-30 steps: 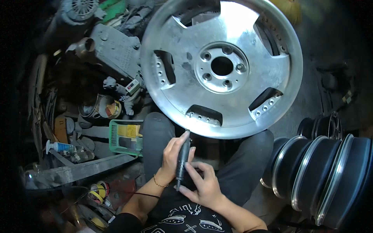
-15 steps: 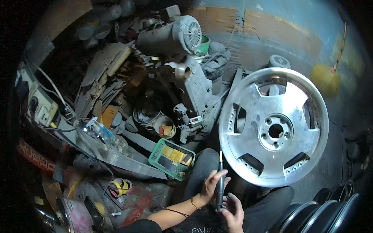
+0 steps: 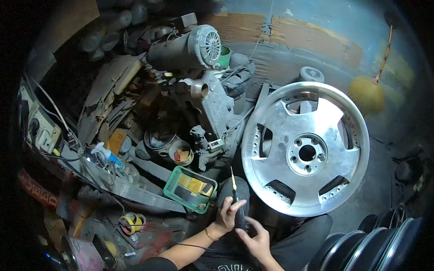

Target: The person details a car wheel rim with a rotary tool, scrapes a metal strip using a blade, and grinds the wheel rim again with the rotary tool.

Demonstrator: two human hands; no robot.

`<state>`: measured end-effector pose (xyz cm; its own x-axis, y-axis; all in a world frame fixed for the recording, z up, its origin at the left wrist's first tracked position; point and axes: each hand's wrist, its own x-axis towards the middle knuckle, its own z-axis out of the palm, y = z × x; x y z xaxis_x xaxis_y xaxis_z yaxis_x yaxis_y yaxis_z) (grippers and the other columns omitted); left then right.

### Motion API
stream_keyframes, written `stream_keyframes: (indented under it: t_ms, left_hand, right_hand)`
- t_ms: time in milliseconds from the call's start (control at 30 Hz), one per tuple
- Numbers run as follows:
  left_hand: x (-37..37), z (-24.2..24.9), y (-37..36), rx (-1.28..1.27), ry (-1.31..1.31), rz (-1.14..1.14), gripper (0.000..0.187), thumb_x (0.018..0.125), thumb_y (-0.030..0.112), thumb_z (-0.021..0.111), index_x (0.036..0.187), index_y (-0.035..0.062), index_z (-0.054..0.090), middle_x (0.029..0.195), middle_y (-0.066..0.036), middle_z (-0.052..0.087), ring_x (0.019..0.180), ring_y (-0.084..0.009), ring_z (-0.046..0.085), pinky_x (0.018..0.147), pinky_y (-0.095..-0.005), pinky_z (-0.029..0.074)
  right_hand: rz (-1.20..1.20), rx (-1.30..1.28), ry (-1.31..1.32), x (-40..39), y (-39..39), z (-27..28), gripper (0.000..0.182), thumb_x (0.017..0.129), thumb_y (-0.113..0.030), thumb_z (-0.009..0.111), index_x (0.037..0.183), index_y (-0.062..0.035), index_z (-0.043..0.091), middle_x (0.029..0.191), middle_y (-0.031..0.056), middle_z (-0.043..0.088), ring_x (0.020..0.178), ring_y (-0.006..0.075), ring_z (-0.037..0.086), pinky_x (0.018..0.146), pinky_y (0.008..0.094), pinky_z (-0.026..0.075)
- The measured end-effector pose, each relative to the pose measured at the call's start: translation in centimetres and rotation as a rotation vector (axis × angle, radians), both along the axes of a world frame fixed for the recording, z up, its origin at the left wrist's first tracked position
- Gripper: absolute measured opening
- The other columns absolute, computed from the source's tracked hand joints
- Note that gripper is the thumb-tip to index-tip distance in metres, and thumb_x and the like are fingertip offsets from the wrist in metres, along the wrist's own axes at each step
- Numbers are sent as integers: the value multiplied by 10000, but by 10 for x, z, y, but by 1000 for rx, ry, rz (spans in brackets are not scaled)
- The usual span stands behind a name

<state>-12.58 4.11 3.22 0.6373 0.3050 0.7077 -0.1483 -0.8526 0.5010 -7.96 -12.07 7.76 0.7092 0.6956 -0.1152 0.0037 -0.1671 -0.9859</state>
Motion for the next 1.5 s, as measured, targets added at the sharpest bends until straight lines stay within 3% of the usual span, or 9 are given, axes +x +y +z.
stream_keyframes:
  t_ms: [167,300,433,733,833,1133,1200,1333,1500]
  left_hand:
    - [-16,-25,45,120,-17,-20,556,737,-79,655,1252,103,549,1127,-165,589,934,-344,655,792,-415,567]
    - [-15,4,165,-464,-85,478,98,935,81,610,994,3,606,985,-152,675,855,-255,663,763,-371,524]
    - [7,37,308,-319,-190,589,155,932,147,647,1004,12,671,923,-128,717,846,-240,686,790,-343,522]
    - [74,55,453,-490,-102,642,255,860,157,699,1061,0,686,980,-171,721,928,-247,687,843,-349,509]
    - [82,58,462,-409,51,625,292,846,83,620,1122,-11,637,1091,-217,689,1063,-347,652,897,-400,494]
    - [87,61,468,-626,-78,498,216,848,-5,584,1052,-34,644,1013,-122,704,948,-209,638,853,-333,476]
    - [81,61,470,-912,-145,408,109,891,35,620,983,-4,663,894,-53,662,831,-137,589,749,-280,457]
    - [68,57,482,-922,-208,224,102,925,97,663,966,7,683,856,-35,671,785,-123,599,725,-272,469]
    - [68,84,481,-759,-69,390,152,901,118,682,959,-21,701,875,-62,694,794,-136,614,736,-288,481]
  right_hand:
    - [87,-61,232,3,9,-8,353,873,-169,758,1133,42,646,901,39,701,810,81,621,730,240,497]
    - [146,-91,329,2,10,-15,379,859,-125,749,1164,47,603,930,42,675,886,96,612,807,265,492]
    - [141,-37,267,-6,14,-12,330,829,-75,765,1117,15,632,900,5,662,821,66,584,758,239,472]
    - [65,84,313,-10,23,-22,503,784,45,768,1226,3,532,1004,26,624,897,115,602,814,268,495]
    - [99,145,432,-4,33,2,495,792,56,754,1231,11,529,1046,59,648,943,144,639,844,278,504]
    - [128,147,498,0,39,5,470,815,47,737,1233,20,522,1060,89,669,987,177,662,894,306,514]
    - [143,150,512,-2,37,1,470,818,42,734,1235,25,519,1067,92,666,976,165,648,890,306,513]
    - [161,132,414,-4,32,-23,514,817,43,731,1277,44,501,1075,104,661,976,164,634,898,310,512]
    - [-20,141,343,-19,32,-60,628,786,-15,756,1344,57,477,1089,120,670,975,195,645,891,329,523]
